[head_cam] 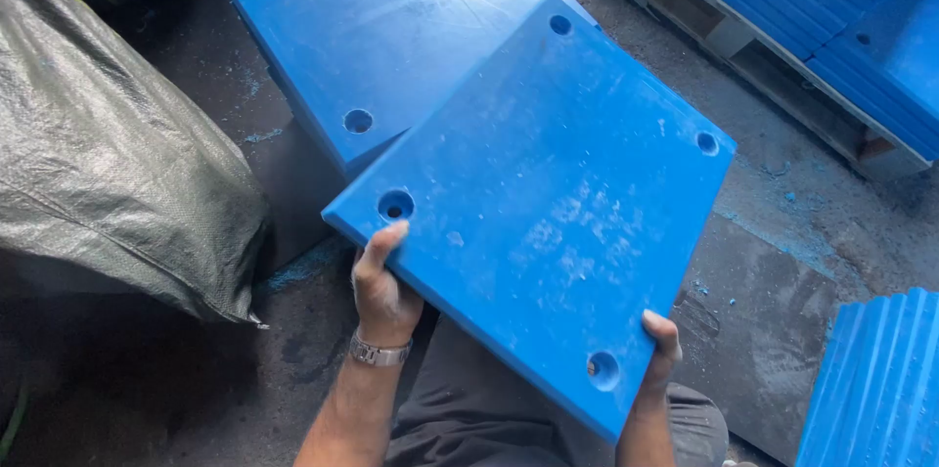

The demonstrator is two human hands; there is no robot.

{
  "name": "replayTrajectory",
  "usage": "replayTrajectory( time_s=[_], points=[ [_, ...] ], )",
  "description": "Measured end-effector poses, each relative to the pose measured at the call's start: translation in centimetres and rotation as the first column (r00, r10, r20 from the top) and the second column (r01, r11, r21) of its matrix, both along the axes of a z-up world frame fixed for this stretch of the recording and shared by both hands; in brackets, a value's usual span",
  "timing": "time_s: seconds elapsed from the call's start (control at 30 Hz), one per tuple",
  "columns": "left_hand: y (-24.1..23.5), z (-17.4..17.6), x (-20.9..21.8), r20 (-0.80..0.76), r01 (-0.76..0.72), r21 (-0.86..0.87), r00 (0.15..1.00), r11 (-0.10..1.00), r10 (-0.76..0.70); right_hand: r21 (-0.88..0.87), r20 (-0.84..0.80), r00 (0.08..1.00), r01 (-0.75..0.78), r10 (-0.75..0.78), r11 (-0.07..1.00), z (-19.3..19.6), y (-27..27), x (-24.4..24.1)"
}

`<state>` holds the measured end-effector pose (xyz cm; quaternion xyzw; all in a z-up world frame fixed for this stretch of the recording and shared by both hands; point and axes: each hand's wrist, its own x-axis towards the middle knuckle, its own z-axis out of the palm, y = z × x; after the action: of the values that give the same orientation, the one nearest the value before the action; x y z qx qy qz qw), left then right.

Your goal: Grinding the edges of blue plastic blocks using an angle grinder.

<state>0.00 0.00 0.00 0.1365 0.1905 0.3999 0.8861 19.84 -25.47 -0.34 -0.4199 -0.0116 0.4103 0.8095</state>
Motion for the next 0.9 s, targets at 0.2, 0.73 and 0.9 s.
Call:
replayTrajectory(
  time_s=[0.2, 0.73, 0.9],
  points=[
    [6.6, 1.8, 1.5, -0.343, -0.481, 0.087, 0.808, 0.872, 0.479, 0.022, 0.042, 0.999, -0.016, 0.015, 1.000, -0.1, 9.8, -0.2],
    [29.6, -6.1, 4.7, -0.608, -0.191, 0.557, 0.569, 0.808, 0.554, -0.344, 0.213, 0.948, -0.153, 0.236, 0.926, -2.5, 28.1, 5.1],
    [32.0, -6.5, 5.0, -0.583, -0.177, 0.635, 0.528, 0.752, 0.617, -0.463, 0.616, 0.738, 0.056, 0.276, 0.884, -4.0, 29.8, 8.9]
  ],
)
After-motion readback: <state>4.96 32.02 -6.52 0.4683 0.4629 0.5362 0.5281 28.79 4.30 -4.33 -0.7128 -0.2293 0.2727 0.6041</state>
